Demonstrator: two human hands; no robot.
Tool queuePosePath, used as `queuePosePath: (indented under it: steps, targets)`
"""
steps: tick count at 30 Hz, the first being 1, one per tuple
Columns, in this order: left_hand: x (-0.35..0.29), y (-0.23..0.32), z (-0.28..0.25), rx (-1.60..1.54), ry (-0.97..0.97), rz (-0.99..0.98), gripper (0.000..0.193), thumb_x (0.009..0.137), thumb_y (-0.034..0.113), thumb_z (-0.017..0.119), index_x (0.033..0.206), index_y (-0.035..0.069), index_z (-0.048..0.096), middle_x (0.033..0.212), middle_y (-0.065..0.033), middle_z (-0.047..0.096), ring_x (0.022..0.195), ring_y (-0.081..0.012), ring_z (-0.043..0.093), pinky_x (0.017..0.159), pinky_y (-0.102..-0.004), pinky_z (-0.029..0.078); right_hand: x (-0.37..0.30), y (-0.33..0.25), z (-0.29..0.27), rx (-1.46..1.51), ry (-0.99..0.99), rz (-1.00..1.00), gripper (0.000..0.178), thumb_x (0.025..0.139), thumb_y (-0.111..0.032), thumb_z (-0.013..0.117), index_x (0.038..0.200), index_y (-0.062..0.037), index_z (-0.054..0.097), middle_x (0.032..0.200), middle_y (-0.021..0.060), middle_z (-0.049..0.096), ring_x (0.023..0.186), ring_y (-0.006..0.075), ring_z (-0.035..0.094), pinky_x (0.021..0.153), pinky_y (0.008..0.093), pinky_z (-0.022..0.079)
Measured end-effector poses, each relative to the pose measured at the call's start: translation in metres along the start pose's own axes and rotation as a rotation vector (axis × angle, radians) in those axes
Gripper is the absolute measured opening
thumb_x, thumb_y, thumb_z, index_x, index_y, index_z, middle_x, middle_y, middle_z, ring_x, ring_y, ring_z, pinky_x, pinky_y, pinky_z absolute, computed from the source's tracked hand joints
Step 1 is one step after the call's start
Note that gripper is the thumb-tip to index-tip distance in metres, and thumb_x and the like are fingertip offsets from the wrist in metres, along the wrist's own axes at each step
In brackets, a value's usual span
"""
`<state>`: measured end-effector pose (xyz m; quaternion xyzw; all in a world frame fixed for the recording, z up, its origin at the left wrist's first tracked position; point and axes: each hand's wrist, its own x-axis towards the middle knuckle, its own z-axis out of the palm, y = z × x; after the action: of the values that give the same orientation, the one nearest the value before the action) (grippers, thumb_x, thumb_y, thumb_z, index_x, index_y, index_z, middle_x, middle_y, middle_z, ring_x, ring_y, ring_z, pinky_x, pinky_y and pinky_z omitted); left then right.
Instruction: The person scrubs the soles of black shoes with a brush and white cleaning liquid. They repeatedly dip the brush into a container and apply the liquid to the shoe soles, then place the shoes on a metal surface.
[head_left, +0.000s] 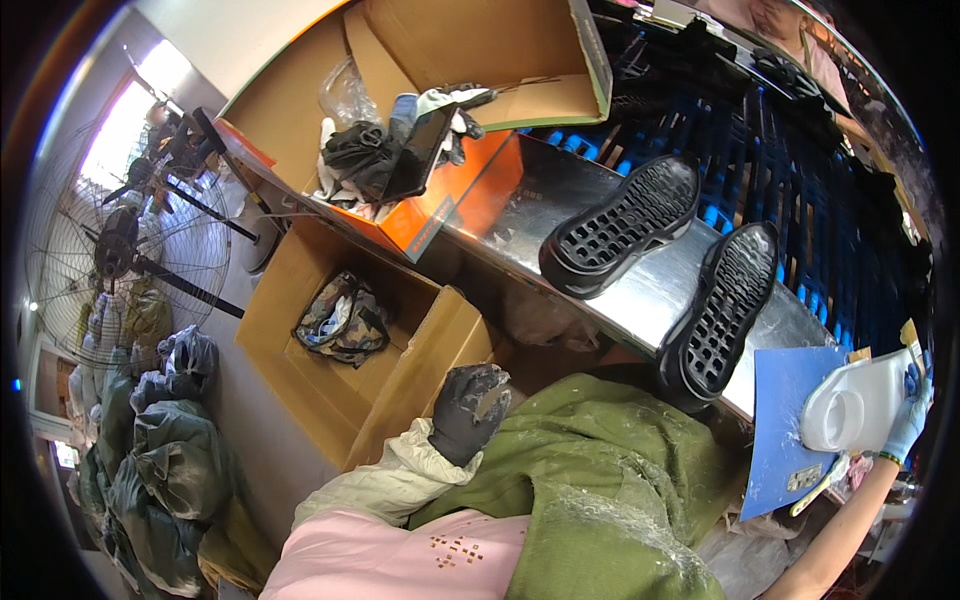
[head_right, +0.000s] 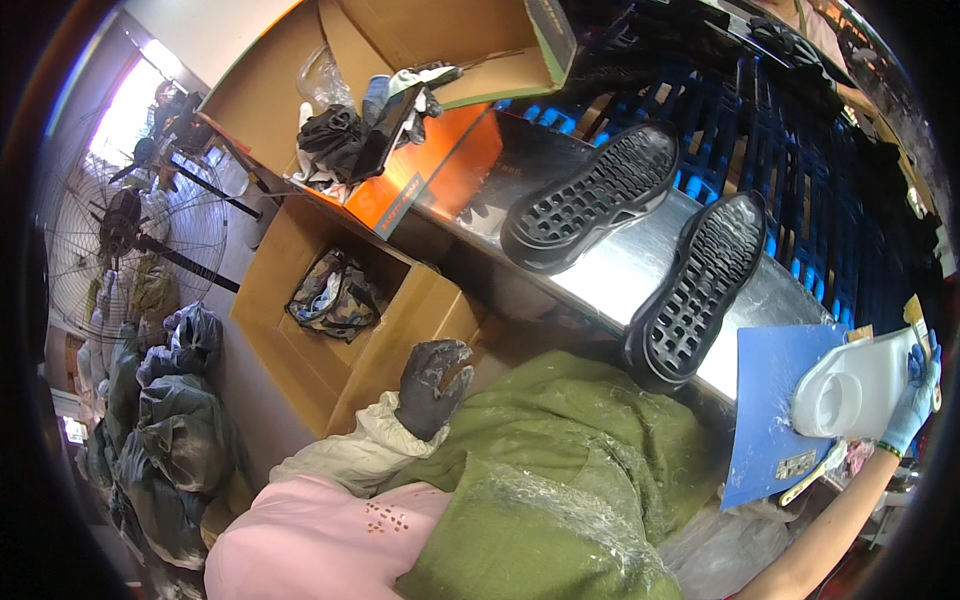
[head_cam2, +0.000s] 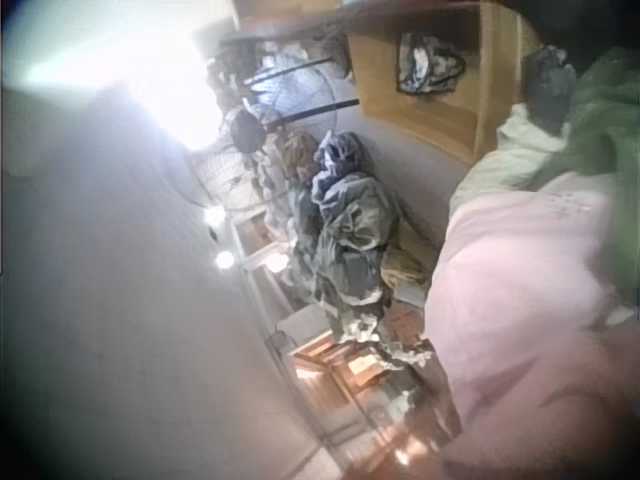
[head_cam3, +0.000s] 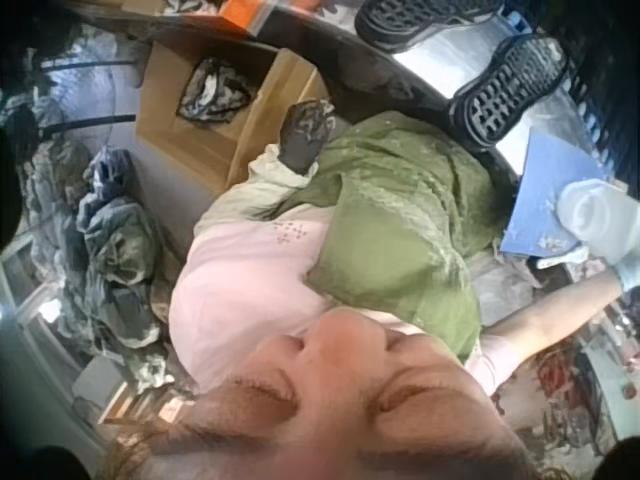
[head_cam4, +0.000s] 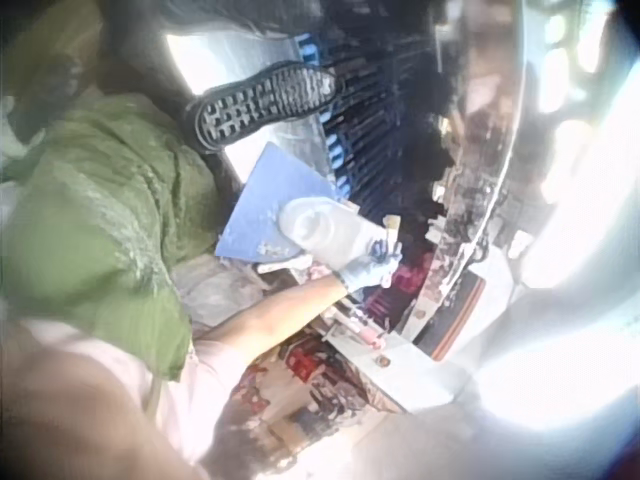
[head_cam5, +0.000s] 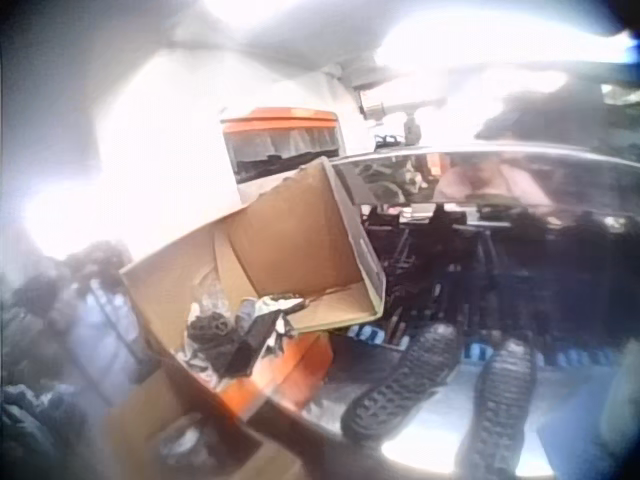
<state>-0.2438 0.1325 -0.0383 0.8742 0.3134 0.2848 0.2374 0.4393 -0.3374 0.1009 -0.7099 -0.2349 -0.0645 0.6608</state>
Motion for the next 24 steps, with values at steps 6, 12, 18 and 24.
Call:
queuePosePath:
  steps: [6,12,18,24]
  targets:
    - [0.0,-0.014,0.012,-0.02,0.023,-0.031,0.028,0.088,0.016,0.075,0.115,0.009,0.073,0.118,-0.0123,0.066,0.112,-0.0343,0.061,0.099,-0.0455,0.049,-0.005,-0.014,0.016,0.062,0.005,0.029,0.054,0.11,-0.042,0.047,0.151,-0.0077,0.051,0.148,0.0082,0.057,0.133,0.0192,0.056,0.117,0.0342,0.04]
    - [0.015,-0.003,0.01,-0.041,0.082,0.027,0.028,0.087,0.016,0.077,0.114,0.01,0.072,0.117,-0.0108,0.066,0.11,-0.0325,0.061,0.097,-0.045,0.05,-0.012,-0.017,0.019,-0.106,0.023,-0.046,0.053,0.111,-0.042,0.044,0.152,-0.0095,0.051,0.149,0.0085,0.057,0.134,0.0206,0.055,0.118,0.036,0.039]
    - [0.113,-0.01,-0.049,-0.351,0.349,0.179,0.032,0.09,0.015,0.076,0.118,0.007,0.063,0.117,-0.0087,0.064,0.113,-0.0249,0.061,0.098,-0.0421,0.049,-0.009,-0.007,0.028,-0.012,0.041,-0.003,0.052,0.111,-0.04,0.045,0.152,-0.0093,0.051,0.151,0.0088,0.054,0.136,0.0192,0.053,0.119,0.0349,0.037]
    - [0.23,-0.081,-0.117,0.544,0.14,0.157,0.068,0.089,0.039,0.074,0.147,0.009,0.055,0.144,-0.0179,0.056,0.13,-0.0388,0.054,0.11,-0.0468,0.044,0.007,-0.002,0.004,-0.081,-0.036,-0.066,0.053,0.11,-0.039,0.049,0.151,-0.0057,0.051,0.15,0.007,0.055,0.135,0.0171,0.053,0.118,0.0323,0.037]
